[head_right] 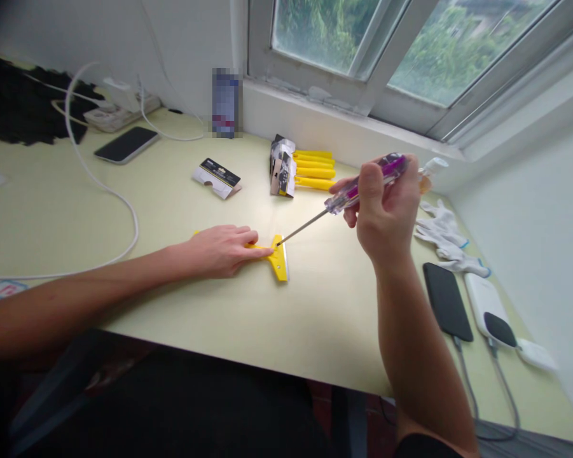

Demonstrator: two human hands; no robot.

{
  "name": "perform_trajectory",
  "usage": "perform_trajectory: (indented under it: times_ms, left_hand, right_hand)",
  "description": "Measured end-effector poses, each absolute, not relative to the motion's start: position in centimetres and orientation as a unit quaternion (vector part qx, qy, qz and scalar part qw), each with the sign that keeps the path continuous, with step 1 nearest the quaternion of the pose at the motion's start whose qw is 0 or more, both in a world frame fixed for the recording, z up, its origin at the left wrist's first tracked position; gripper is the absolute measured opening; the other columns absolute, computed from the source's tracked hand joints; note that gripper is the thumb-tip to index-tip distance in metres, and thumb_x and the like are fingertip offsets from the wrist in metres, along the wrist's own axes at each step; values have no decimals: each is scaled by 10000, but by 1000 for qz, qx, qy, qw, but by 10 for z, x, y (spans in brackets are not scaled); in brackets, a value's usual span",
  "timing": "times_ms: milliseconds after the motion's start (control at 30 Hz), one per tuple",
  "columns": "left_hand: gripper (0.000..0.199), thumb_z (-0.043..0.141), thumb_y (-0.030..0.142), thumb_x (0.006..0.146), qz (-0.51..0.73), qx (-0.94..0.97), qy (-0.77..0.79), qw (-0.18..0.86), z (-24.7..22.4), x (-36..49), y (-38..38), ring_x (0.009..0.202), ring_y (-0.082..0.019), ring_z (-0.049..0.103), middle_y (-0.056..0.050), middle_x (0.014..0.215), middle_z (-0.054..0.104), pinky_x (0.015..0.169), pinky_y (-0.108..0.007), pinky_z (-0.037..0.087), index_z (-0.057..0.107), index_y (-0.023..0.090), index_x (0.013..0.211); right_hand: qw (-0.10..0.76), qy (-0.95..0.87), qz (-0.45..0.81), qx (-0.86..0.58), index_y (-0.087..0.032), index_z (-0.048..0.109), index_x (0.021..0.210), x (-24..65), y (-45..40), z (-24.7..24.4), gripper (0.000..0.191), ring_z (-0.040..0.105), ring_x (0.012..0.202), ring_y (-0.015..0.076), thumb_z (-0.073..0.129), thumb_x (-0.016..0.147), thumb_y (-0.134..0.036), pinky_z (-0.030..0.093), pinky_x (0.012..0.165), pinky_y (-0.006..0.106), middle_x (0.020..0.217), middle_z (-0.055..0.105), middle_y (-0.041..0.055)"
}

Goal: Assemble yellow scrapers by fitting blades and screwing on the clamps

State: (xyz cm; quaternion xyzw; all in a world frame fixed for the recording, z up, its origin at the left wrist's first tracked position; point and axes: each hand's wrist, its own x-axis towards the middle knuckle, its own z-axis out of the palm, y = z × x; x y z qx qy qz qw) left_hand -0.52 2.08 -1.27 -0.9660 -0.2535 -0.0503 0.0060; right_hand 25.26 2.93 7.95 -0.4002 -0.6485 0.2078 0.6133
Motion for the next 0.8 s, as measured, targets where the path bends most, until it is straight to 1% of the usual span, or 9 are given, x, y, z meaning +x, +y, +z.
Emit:
perform_trajectory:
  times_ms: [133, 200, 267, 333, 367, 500, 567, 667, 800]
  left_hand:
    - [444, 446, 234, 930, -54, -966, -254, 10, -12, -5, 20, 793, -193, 536, -82, 969, 586, 667, -302, 394, 517, 293, 1365]
    - [441, 441, 238, 933, -53, -965, -255, 15, -12, -5, 19, 795, -196, 539, -84, 978, 589, 661, -305, 392, 517, 289, 1365]
    - [440, 438, 237, 935, -54, -965, -256, 18, -13, -5, 19, 795, -197, 543, -84, 983, 591, 660, -306, 393, 518, 291, 1364]
    - [441, 441, 232, 931, -58, -965, -255, 16, -13, -5, 19, 795, -195, 547, -82, 977, 592, 668, -304, 400, 521, 296, 1361]
    - [442, 445, 229, 928, -60, -965, -254, 12, -14, -5, 19, 797, -194, 550, -81, 973, 592, 674, -303, 404, 523, 297, 1358]
    - [438, 452, 223, 921, -66, -964, -258, 4, -15, -5, 20, 793, -190, 558, -75, 960, 591, 669, -298, 406, 533, 298, 1345]
    - [437, 453, 224, 922, -68, -964, -257, 8, -15, -5, 19, 782, -189, 554, -75, 956, 591, 654, -299, 396, 532, 297, 1345]
    - [438, 447, 215, 924, -75, -965, -251, 13, -15, -6, 19, 794, -198, 546, -77, 947, 592, 643, -302, 382, 527, 291, 1348]
    - [435, 445, 199, 918, -85, -964, -250, 3, -16, -6, 19, 808, -201, 535, -79, 930, 594, 651, -302, 374, 536, 291, 1334]
  right_hand:
    - [496, -710, 122, -484, -196, 558, 1101, 256, 16, 106, 298, 599, 483, 100, 671, 859, -328, 433, 418, 236, 777, 681, -13]
    - [404, -739, 34, -538, -199, 596, 1116, 260, 18, 122, 282, 601, 507, 103, 664, 856, -282, 482, 523, 271, 676, 644, -37]
    - [301, -757, -76, -575, -174, 652, 840, 264, 25, 137, 176, 579, 524, 108, 607, 899, -334, 495, 673, 334, 481, 527, -54]
    - [230, -779, -134, -568, -174, 559, 560, 269, 37, 152, 464, 551, 545, 102, 525, 937, -442, 460, 790, 378, 381, 387, -58]
    - [208, -798, -120, -552, -173, 545, 532, 271, 42, 160, 506, 536, 548, 89, 509, 935, -477, 446, 807, 374, 391, 389, -61]
    - [145, -853, 115, -489, -183, 696, 925, 275, 52, 182, 277, 559, 585, 52, 698, 807, -434, 449, 655, 257, 719, 677, -56]
    - [117, -836, 189, -503, -183, 701, 960, 273, 49, 188, 284, 595, 600, 70, 734, 782, -402, 456, 596, 238, 767, 703, -26]
    - [93, -815, 106, -563, -183, 684, 728, 273, 44, 189, 267, 518, 497, 54, 662, 849, -420, 466, 613, 264, 550, 588, -44]
    - [60, -837, 84, -537, -223, 708, 923, 279, 48, 189, 278, 539, 478, 71, 677, 827, -482, 398, 490, 236, 635, 651, -23]
